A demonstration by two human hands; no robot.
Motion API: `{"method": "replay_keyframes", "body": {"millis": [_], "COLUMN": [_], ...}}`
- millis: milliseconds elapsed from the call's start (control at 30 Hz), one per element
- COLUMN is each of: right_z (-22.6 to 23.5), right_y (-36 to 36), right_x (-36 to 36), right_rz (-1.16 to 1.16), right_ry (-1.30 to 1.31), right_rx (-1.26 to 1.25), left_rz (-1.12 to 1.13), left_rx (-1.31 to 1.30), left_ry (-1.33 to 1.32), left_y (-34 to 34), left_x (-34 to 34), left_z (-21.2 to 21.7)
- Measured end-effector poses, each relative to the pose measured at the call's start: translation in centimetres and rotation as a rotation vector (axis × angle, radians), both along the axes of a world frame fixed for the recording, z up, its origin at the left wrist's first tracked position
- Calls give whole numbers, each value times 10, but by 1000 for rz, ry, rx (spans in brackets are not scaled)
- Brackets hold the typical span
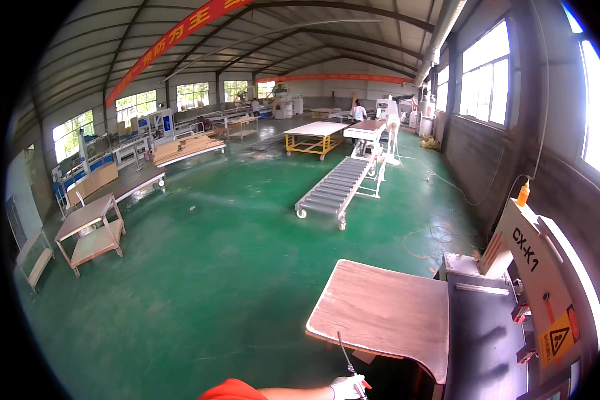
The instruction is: The person operates a large industrial drilling machine by using a touchscreen interface to set parameters, then places white wood panels one at a time under the drill heads to be processed.
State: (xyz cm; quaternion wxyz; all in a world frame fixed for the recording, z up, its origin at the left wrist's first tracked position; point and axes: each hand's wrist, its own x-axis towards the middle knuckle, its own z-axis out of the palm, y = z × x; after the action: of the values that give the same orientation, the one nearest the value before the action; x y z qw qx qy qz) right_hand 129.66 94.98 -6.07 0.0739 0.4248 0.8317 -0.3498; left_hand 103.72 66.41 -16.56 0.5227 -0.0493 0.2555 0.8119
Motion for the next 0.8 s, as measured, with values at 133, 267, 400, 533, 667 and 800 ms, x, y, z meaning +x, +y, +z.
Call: {"method": "replay_keyframes", "body": {"millis": [133, 267, 400, 533, 667, 800], "right_z": [65, 51, 57, 25, 47, 88], "right_y": [-112, -189, -217, -236, -263, -276], "right_x": [-103, -177, -192, -194, -193, -187], "right_rz": [494, 778, 815, 805, 706, 635], "right_ry": [518, 566, 396, 302, 161, 121], "right_rx": [296, 259, 149, -35, -218, -216], "left_rz": [-59, 168, 113, 557, 348, -200], "left_rx": [-642, -348, -695, -533, -755, -1202], "left_ry": [532, 487, 679, 101, 502, 1310], "left_y": [8, -24, -91, -162, -193, -199], "left_x": [18, -4, -42, -88, -104, -126], "left_z": [113, 55, 70, 125, 155, 167]}}
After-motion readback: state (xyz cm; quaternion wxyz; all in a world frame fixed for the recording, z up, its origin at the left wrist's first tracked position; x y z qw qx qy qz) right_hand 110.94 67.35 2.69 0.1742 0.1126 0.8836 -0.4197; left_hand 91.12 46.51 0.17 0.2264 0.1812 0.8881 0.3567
